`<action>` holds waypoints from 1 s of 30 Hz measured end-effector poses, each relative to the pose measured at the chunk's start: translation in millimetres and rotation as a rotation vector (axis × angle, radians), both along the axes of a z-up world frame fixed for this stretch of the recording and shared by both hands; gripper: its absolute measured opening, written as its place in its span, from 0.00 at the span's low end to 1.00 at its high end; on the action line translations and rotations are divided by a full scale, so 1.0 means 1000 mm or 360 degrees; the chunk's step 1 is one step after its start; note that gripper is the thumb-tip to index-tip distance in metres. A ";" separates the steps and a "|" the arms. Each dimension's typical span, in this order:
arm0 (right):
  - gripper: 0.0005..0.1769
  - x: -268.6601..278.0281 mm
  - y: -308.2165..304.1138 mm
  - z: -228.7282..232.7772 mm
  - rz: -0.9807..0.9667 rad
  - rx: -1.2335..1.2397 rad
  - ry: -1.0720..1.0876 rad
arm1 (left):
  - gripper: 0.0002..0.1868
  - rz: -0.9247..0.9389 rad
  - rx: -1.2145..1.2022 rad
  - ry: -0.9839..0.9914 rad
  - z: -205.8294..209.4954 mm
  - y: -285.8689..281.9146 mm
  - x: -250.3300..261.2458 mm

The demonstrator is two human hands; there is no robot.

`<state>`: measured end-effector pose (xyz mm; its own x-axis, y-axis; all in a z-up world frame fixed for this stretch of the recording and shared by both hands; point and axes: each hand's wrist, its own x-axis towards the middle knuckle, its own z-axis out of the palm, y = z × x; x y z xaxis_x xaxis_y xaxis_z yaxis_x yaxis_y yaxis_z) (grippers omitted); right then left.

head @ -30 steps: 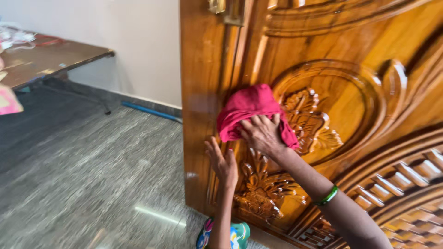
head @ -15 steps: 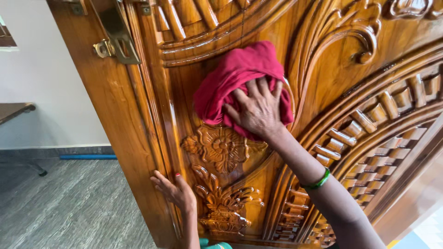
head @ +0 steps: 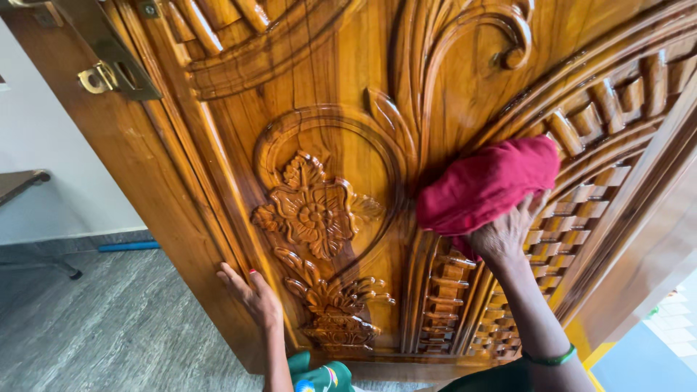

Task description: The person wipes a large, ornately carved wooden door with a red cloth. They systematically clean the surface, focusing on the intricate carvings and flat panels.

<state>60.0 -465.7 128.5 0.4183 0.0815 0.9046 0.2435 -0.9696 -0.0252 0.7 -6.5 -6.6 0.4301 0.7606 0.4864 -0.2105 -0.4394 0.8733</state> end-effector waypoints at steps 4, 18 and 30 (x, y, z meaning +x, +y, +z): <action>0.54 0.003 -0.057 -0.070 0.0019 0.0543 0.0215 | 0.38 0.0015 -0.0045 -0.0006 0.012 -0.025 -0.010; 0.45 -0.006 0.027 -0.097 0.0338 0.0198 0.0401 | 0.42 -0.1038 0.1483 -0.0448 0.082 -0.291 -0.055; 0.22 -0.123 -0.016 0.046 0.1142 0.0082 0.0568 | 0.58 -0.0886 0.1580 -0.0166 0.085 -0.294 -0.025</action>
<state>-62.5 -481.7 174.1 0.5442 0.4022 0.7362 0.7759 -0.5750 -0.2594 -24.4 -300.2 78.6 0.5091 -0.2628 0.8196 -0.6433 -0.7488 0.1595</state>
